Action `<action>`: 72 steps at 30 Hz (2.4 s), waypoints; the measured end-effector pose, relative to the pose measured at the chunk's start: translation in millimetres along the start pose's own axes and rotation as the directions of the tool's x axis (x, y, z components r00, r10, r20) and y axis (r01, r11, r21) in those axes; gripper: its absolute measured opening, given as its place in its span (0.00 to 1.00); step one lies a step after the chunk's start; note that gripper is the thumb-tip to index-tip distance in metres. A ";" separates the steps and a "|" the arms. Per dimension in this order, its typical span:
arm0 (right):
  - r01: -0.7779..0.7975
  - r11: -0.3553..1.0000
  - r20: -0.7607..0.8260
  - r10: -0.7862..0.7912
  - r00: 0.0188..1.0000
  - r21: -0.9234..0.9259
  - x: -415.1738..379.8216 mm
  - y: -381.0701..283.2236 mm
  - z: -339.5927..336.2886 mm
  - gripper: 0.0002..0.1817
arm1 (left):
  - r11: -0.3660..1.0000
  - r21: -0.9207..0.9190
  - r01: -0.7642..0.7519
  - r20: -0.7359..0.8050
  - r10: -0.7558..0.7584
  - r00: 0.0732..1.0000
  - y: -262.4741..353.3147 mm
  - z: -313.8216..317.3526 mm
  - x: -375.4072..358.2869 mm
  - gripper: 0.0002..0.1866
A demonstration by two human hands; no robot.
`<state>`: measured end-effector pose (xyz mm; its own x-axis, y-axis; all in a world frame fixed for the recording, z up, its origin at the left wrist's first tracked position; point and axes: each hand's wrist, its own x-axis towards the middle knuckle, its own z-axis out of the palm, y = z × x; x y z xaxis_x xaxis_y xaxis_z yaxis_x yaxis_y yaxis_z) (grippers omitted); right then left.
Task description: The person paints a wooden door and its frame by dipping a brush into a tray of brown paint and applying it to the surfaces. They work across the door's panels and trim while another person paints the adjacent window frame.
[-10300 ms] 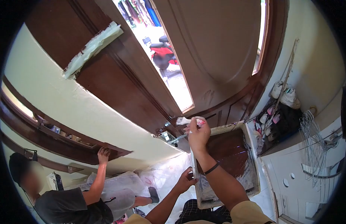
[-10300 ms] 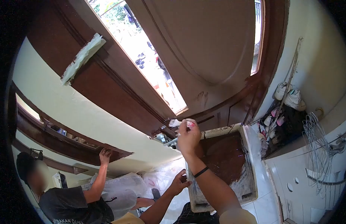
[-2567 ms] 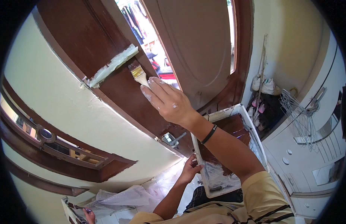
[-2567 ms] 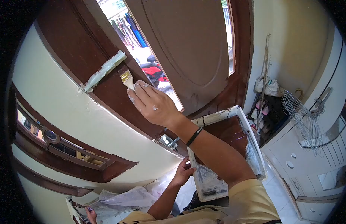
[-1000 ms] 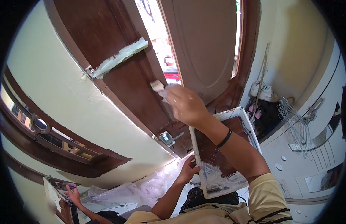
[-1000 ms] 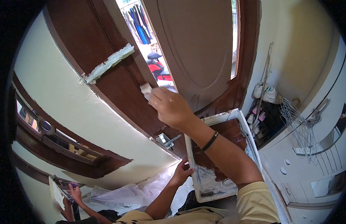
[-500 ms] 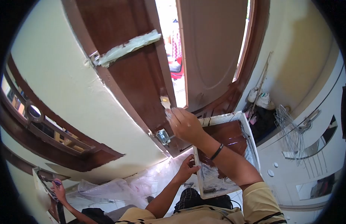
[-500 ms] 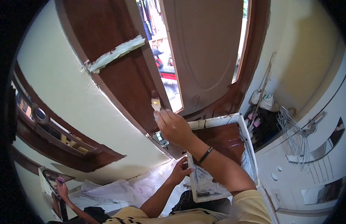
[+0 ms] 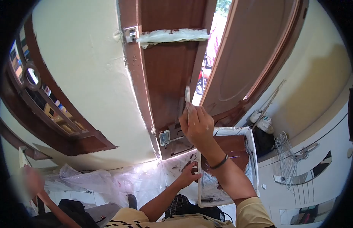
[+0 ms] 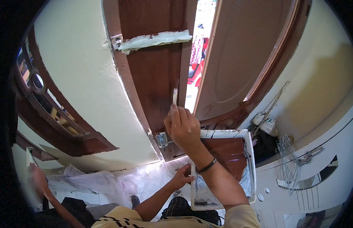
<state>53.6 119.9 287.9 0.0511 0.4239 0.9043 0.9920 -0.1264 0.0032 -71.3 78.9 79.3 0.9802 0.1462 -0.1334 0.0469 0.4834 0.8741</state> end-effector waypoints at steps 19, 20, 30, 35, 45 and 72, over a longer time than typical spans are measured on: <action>0.010 0.994 0.461 -0.061 0.885 0.113 -103.3 34.6 4.3 0.21 | 1.000 -0.018 0.026 -0.019 -0.026 0.999 -2.5 -9.2 4.5 0.16; 0.006 0.992 0.487 -0.066 0.871 0.123 -102.5 37.5 1.5 0.20 | 1.000 -0.018 0.024 -0.015 -0.024 1.000 -3.6 -9.3 6.0 0.16; 0.008 0.993 0.333 -0.048 0.942 0.120 -8.5 36.5 -16.7 0.19 | 1.000 -0.007 0.028 -0.014 -0.028 1.000 -5.8 -5.0 12.4 0.16; 0.173 0.984 -0.049 -0.171 0.984 0.045 7.4 24.4 -4.2 0.19 | 1.000 -0.011 0.013 -0.006 -0.013 1.000 -10.0 -3.5 13.1 0.17; -0.040 0.999 0.221 0.036 0.975 0.013 -82.6 8.6 46.1 0.16 | 0.999 -0.007 -0.036 -0.024 0.036 0.999 -16.9 -4.9 15.8 0.24; 0.104 0.981 0.242 -0.142 0.960 0.163 -68.6 66.5 -1.2 0.27 | 0.999 -0.029 -0.035 -0.018 0.034 0.999 -17.2 -2.0 13.5 0.20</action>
<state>115.9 81.3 226.6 -0.0641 0.6416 0.7643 0.9974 0.0668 0.0276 -59.2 74.3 61.6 0.9777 0.1780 -0.1117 0.0072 0.5028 0.8644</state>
